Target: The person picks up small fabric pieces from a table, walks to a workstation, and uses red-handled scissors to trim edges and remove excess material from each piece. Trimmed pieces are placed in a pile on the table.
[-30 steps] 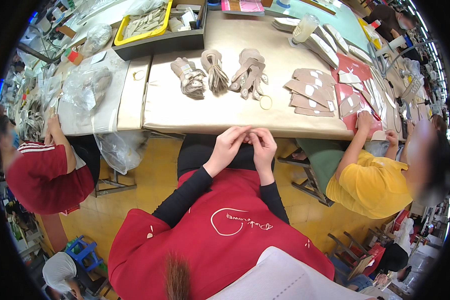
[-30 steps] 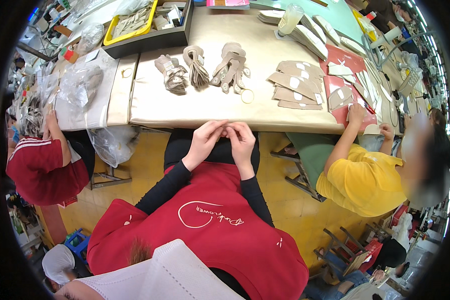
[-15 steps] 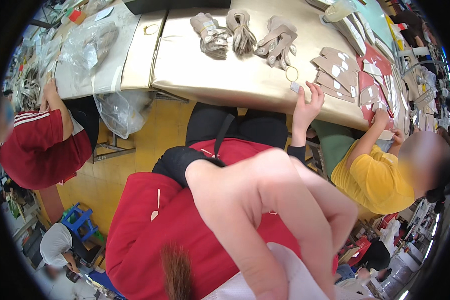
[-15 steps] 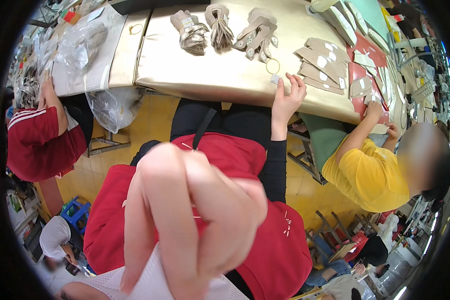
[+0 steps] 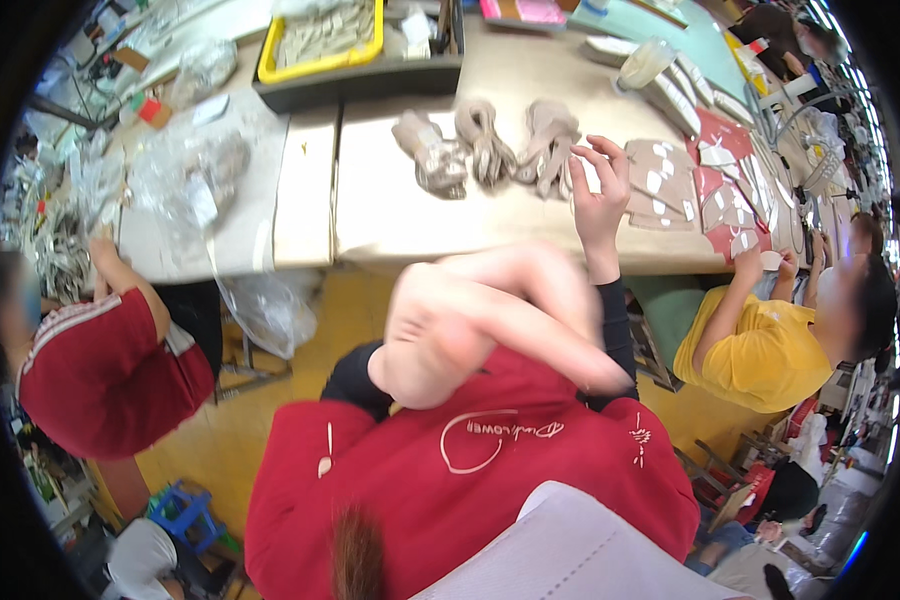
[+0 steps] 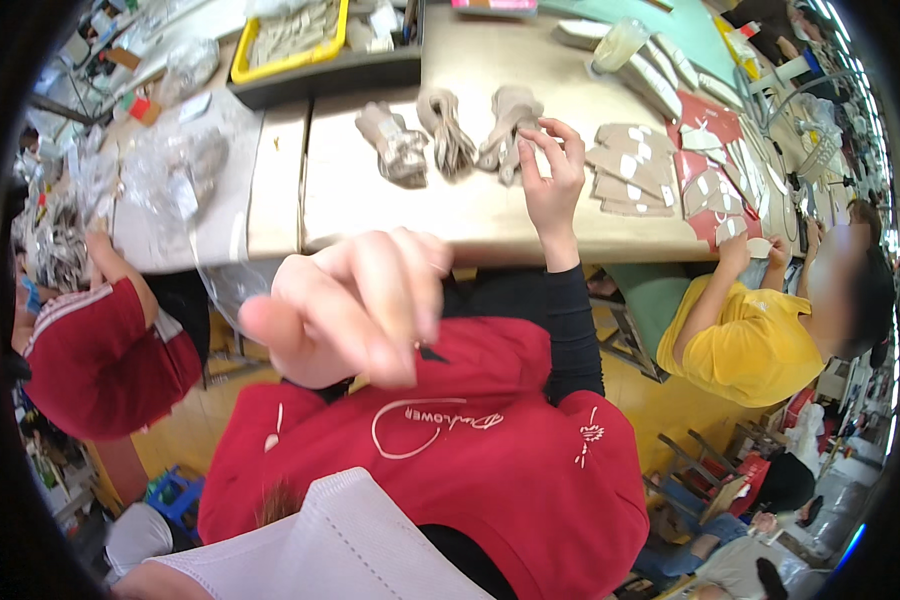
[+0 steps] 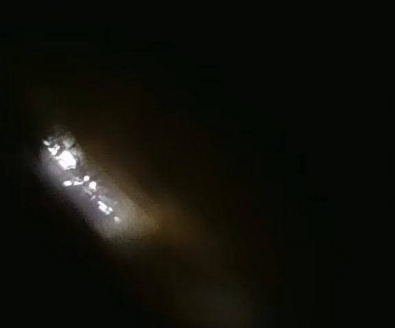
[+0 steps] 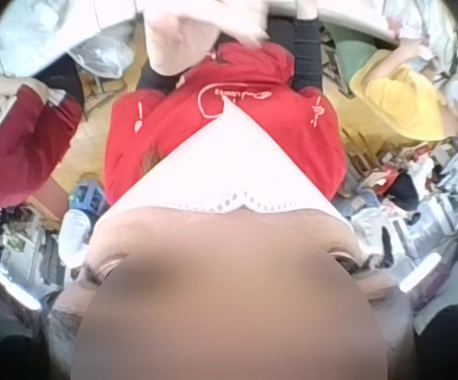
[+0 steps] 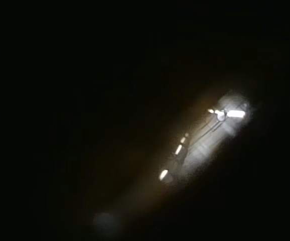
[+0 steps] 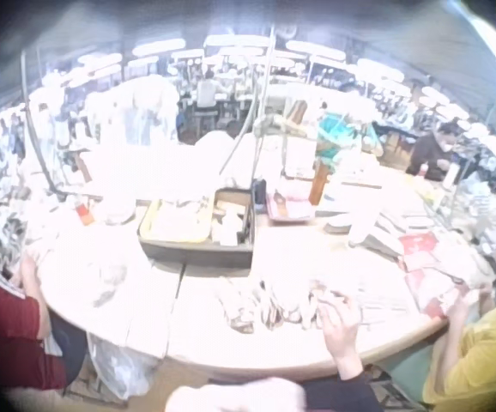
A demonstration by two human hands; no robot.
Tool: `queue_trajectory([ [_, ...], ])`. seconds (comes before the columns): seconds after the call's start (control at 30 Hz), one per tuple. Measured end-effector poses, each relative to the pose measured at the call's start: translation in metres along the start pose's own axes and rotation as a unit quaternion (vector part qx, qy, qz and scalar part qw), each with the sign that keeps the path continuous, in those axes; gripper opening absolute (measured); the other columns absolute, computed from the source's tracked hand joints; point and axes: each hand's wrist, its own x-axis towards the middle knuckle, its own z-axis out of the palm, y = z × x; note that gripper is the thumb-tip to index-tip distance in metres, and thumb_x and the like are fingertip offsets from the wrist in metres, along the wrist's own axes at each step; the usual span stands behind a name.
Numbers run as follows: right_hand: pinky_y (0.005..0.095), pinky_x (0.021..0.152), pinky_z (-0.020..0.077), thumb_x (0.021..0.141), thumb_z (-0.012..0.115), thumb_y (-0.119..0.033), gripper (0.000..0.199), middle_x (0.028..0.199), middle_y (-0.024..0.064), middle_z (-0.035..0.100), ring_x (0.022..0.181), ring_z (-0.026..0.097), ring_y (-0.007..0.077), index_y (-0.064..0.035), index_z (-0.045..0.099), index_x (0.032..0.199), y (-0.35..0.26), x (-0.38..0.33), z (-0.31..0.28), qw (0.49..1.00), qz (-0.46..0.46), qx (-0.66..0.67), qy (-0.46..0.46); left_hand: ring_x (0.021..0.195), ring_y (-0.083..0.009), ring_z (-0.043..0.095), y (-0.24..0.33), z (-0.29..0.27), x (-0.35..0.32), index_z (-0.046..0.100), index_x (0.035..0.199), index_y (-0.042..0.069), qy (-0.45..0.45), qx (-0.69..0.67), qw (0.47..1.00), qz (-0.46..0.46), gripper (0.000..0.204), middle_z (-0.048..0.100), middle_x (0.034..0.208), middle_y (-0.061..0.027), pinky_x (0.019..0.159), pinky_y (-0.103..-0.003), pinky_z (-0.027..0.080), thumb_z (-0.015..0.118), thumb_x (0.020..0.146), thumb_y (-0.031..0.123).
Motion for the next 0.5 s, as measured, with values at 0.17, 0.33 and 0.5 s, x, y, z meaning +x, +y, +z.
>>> queue_trajectory([
  [0.17, 0.0332, 0.081, 0.0489, 0.09, 0.064, -0.011, 0.031, 0.103, 0.01, 0.064, 0.089, 0.06, 0.0193, -0.0027, 0.062, 0.119, 0.043, 0.073, 0.035, 0.995, 0.077, 0.041, 0.04, 0.094, -0.0204, 0.054, -0.024, -0.097, -0.045, 0.067, 0.106, -0.006, 0.278, 0.203, 0.937, -0.056, 0.048, 0.06, 0.097, -0.0094, 0.092, -0.034, 0.041, 0.038, 0.106, 0.032],
  [0.33, 0.0319, 0.079, 0.0496, 0.092, 0.061, -0.016, 0.043, 0.093, 0.0094, 0.065, 0.086, 0.062, 0.0191, -0.0012, 0.051, 0.131, 0.148, 0.139, 0.089, 0.981, 0.187, 0.042, 0.032, 0.083, -0.0137, 0.061, -0.079, -0.192, -0.094, 0.069, 0.11, 0.001, 0.438, 0.447, 0.741, -0.243, 0.03, 0.067, 0.085, -0.0053, 0.079, -0.032, 0.048, 0.053, 0.102, 0.025],
  [0.5, 0.0357, 0.081, 0.0501, 0.096, 0.053, -0.015, 0.034, 0.1, 0.0157, 0.069, 0.086, 0.064, 0.0235, -0.0032, 0.055, 0.128, 0.259, 0.205, 0.138, 0.983, 0.169, -0.016, 0.068, 0.066, -0.0319, 0.062, -0.116, -0.211, -0.112, 0.068, 0.096, 0.001, 0.401, 0.661, 0.607, -0.185, 0.022, 0.065, 0.076, -0.0174, 0.061, -0.04, 0.047, 0.058, 0.097, 0.02],
])
